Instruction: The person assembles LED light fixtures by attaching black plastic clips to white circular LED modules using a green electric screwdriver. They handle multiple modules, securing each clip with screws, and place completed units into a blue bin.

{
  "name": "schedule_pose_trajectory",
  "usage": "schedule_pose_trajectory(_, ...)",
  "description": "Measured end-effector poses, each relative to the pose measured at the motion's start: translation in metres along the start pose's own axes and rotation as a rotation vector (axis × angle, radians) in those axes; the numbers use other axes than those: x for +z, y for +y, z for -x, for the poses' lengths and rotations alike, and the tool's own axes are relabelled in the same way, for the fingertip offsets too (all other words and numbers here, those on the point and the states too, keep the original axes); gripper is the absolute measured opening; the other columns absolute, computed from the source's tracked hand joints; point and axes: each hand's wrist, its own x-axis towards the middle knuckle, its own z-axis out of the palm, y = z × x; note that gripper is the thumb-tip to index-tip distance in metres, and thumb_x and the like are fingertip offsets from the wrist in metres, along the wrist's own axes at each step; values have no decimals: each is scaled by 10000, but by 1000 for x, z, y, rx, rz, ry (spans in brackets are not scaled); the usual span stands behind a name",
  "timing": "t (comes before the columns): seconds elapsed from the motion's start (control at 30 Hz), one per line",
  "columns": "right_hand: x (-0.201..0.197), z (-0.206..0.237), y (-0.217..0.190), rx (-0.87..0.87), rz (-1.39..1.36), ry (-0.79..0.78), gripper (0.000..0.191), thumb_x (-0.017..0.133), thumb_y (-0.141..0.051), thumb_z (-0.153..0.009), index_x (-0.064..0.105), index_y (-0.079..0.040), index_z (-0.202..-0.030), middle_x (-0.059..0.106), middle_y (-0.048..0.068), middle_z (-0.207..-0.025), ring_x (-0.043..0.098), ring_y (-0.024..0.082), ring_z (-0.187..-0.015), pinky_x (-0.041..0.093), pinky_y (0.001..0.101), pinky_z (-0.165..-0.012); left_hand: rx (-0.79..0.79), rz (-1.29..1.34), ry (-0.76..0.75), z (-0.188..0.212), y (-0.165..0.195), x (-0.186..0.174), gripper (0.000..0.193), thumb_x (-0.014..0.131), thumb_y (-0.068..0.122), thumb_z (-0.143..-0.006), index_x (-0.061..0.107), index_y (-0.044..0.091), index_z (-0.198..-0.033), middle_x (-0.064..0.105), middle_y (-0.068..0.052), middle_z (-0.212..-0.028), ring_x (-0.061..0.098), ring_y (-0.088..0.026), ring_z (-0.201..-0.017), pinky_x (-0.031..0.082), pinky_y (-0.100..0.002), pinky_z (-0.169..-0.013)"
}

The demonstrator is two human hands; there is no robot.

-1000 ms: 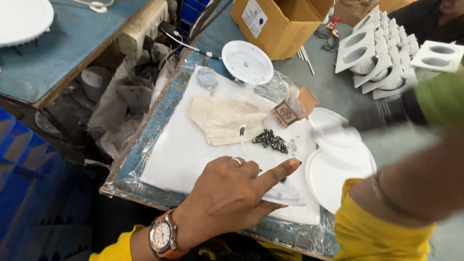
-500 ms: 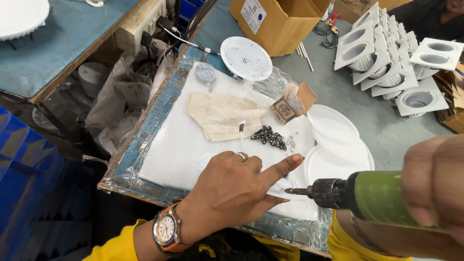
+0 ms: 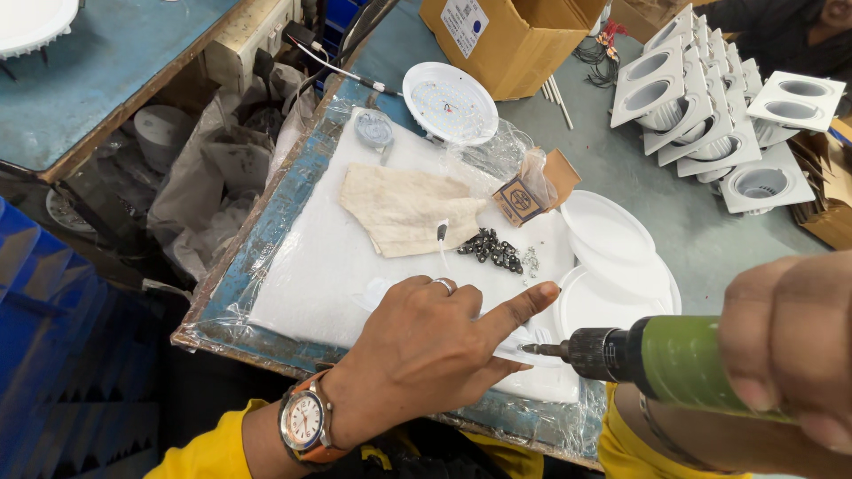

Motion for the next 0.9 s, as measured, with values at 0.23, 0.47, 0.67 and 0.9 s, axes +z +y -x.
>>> schedule_pose_trajectory(0.23, -13, -16, -8, 125, -56, -276, 192, 789, -67, -821, 701, -152, -672, 734, -38, -619, 682, 91, -595, 580, 293, -623, -26, 18, 2, -4, -2, 1, 735, 751, 504, -839, 558, 188, -1474, 584, -71, -603, 565, -240, -467, 442, -393, -463)
schedule_pose_trajectory(0.47, -21, 5, 1, 92, -78, -197, 217, 695, -126, -929, 587, -131, -742, 612, -36, -684, 587, 80, -611, 502, 285, -618, -33, 22, 13, -8, -8, 1, 720, 740, 516, -858, 565, 182, -1471, 574, -68, -584, 555, -240, -449, 430, -388, -439)
schedule_pose_trajectory(0.67, -3, 27, 6, 42, -189, 221, 262, 615, -176, -1022, 489, -113, -801, 507, -34, -740, 506, 70, -624, 436, 279, -614, 43, -14, -23, 4, -9, 2, 723, 755, 501, -858, 573, 189, -1484, 603, -61, -658, 581, -238, -516, 447, -388, -484)
schedule_pose_trajectory(0.9, -58, 30, 39, 224, -96, 542, 210, 423, -295, -1195, 488, -96, -1207, 491, 11, -778, 510, 115, -624, 431, 283, -619, 152, 18, 67, 97, -25, -12, 424, 682, 254, -907, 666, 149, -1318, 725, -15, -1091, 714, -222, -1043, 564, -391, -934)
